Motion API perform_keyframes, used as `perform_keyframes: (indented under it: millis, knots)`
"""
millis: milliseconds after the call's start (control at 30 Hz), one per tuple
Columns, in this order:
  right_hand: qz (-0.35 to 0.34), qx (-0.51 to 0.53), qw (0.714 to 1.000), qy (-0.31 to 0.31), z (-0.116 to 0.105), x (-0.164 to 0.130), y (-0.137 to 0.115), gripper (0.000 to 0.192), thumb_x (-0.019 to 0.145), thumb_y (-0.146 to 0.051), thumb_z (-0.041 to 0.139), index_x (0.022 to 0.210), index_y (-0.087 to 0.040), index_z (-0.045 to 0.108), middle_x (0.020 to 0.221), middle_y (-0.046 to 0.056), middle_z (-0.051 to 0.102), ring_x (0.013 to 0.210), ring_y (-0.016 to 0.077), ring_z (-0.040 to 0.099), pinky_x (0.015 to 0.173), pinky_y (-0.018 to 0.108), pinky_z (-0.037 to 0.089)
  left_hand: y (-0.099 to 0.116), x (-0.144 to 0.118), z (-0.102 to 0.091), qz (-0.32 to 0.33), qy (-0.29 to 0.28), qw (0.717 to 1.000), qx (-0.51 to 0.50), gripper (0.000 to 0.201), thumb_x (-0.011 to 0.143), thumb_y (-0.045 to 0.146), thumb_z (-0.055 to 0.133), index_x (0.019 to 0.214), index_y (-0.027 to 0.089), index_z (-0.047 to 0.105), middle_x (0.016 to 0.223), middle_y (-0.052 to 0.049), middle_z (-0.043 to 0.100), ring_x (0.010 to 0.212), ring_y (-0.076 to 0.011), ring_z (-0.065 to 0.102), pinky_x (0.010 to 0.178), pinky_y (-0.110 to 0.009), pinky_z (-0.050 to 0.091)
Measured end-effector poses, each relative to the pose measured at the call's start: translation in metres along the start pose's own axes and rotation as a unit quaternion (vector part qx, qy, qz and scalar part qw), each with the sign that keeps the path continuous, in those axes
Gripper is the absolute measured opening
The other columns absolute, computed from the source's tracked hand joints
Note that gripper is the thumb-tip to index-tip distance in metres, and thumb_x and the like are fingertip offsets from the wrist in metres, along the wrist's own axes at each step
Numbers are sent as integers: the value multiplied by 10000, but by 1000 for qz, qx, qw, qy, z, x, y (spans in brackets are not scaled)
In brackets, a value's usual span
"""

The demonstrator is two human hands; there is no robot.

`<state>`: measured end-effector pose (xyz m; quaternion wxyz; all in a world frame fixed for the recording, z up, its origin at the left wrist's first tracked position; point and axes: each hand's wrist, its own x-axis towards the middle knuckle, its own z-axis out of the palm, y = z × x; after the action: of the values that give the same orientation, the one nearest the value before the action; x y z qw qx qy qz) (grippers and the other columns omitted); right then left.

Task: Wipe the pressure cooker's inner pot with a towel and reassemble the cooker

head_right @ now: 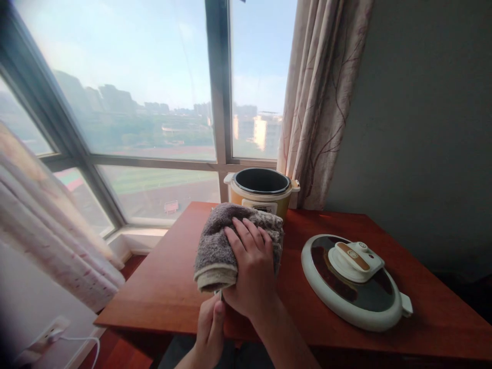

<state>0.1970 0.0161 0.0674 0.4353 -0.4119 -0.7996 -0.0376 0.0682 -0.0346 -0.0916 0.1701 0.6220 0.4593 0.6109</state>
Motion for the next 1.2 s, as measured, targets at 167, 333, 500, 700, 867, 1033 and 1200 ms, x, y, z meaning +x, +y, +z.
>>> perform_keyframes:
  millis: [167, 333, 500, 700, 867, 1033, 1200]
  knots:
    - [54, 2, 981, -184, -14, 88, 7, 305, 895, -373, 503, 1110, -258, 686, 1198, 69, 714, 1127, 287, 624, 997, 411, 421, 4, -7, -12, 119, -56, 991, 37, 407, 1036, 354, 376, 1262, 167, 657, 1082, -133, 738, 979, -236, 689, 866, -330, 557]
    - [44, 42, 935, -348, -1, 141, 30, 286, 913, -379, 513, 1020, -205, 712, 1101, 61, 739, 992, 245, 648, 877, 302, 460, 2, -9, -11, 148, -35, 988, 33, 389, 1036, 315, 368, 1289, 188, 634, 1089, -131, 733, 979, -238, 688, 875, -347, 544]
    - [38, 44, 923, -381, 13, 151, 40, 284, 902, -336, 505, 952, -167, 728, 1068, 88, 741, 954, 236, 644, 844, 284, 455, -1, -7, -19, 164, -17, 986, 31, 377, 1029, 321, 392, 1305, 203, 621, 1068, -110, 735, 959, -228, 695, 857, -327, 547]
    - [32, -7, 930, -367, 5, 138, 35, 296, 908, -368, 466, 914, -203, 711, 1050, 85, 745, 943, 266, 660, 765, 300, 431, 6, -8, -21, 81, -45, 995, 27, 443, 1043, 391, 345, 1180, 183, 711, 1033, -127, 741, 927, -230, 683, 860, -341, 544]
    - [13, 27, 946, -324, -7, 124, 32, 270, 900, -298, 482, 1051, -240, 699, 1119, 43, 736, 1025, 249, 652, 853, 300, 440, 21, -6, -16, -4, 6, 1000, 9, 463, 1021, 468, 401, 1171, 183, 733, 1042, -121, 740, 958, -245, 665, 899, -368, 546]
    - [19, 20, 966, -255, -14, 102, 23, 368, 893, -298, 516, 1225, -213, 650, 1257, 84, 690, 1147, 250, 621, 995, 352, 441, 35, -4, -13, -104, 42, 994, -9, 484, 992, 519, 454, 1165, 171, 743, 1080, -114, 745, 1010, -249, 673, 931, -352, 551]
    - [-3, -9, 986, -168, -14, 72, 12, 576, 843, -260, 526, 1389, -80, 545, 1460, 162, 544, 1353, 274, 487, 1184, 425, 309, 50, 10, -11, -182, 17, 981, -60, 555, 957, 606, 461, 1077, 155, 761, 1058, -115, 752, 994, -261, 677, 890, -339, 562]
